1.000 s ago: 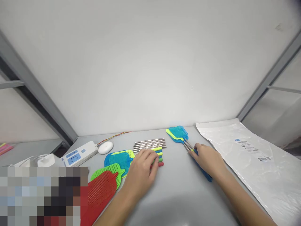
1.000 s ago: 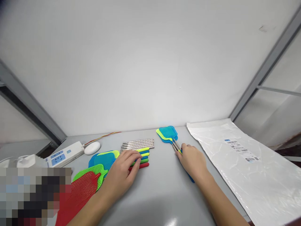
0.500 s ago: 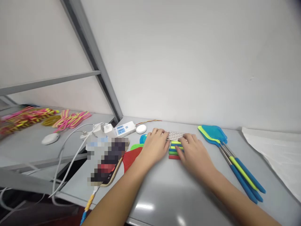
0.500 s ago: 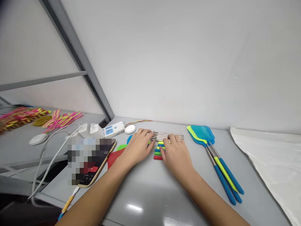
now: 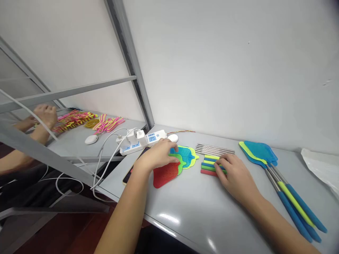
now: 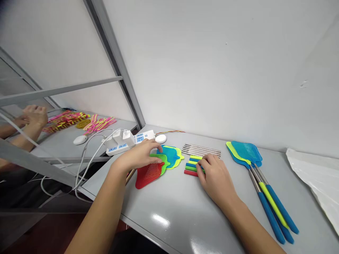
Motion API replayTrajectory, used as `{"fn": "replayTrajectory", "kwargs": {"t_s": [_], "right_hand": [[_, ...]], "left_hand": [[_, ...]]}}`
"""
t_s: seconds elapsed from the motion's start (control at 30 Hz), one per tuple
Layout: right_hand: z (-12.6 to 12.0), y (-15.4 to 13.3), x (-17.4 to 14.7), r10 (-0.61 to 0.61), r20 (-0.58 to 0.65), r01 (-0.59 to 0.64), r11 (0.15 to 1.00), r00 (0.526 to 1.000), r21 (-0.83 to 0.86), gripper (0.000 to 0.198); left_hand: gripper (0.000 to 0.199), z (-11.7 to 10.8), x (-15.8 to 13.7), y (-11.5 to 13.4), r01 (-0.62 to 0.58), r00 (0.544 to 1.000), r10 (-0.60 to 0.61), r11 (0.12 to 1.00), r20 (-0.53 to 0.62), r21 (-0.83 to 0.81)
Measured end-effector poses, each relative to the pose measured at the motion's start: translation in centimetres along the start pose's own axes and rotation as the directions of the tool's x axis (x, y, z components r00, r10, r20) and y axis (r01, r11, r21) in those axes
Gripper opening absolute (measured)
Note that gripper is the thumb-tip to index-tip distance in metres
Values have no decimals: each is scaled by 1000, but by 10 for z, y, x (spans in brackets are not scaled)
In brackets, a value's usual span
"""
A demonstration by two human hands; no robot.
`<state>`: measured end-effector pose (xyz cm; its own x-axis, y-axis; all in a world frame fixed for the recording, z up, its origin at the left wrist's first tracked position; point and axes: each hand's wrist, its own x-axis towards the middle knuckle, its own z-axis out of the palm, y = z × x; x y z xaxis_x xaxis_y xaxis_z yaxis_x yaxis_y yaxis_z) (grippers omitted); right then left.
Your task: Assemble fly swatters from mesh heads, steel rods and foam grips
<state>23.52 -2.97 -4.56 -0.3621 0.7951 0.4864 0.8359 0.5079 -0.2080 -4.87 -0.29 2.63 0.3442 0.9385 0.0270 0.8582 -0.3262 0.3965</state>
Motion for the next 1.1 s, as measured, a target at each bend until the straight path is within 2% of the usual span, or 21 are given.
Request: {"fn": "replayTrajectory", "kwargs": {"t_s": [0.2,0.37,0.7,0.8,0.93,1.1], "right_hand": [[0,1,-1,15,-1,-15,1000,1000,-1,22],[3,7,2,55,2,-55,998,998,-6,21],[7,32,5,200,-40,-201,980,979,-8,24],[8,40,12,282,-11,-282,959,959,-20,23],[11,54,33,344,54,-342,938,937,-56,26],[12,74,67,372,241,-363,928,896,-83,21]], "left_hand": [[35,16,-19,-5,49,998,-47,998,47,-39],[37,29,-22,-1,19,999,-18,1000,39,-16],[30,34,-17,2,-50,996,48,998,70,25],[32,41,-20,13,-87,994,86,996,74,9],[39,59,-29,39,-202,976,202,979,76,-10],[46,81,-28,70,-350,928,351,936,125,-28]]}}
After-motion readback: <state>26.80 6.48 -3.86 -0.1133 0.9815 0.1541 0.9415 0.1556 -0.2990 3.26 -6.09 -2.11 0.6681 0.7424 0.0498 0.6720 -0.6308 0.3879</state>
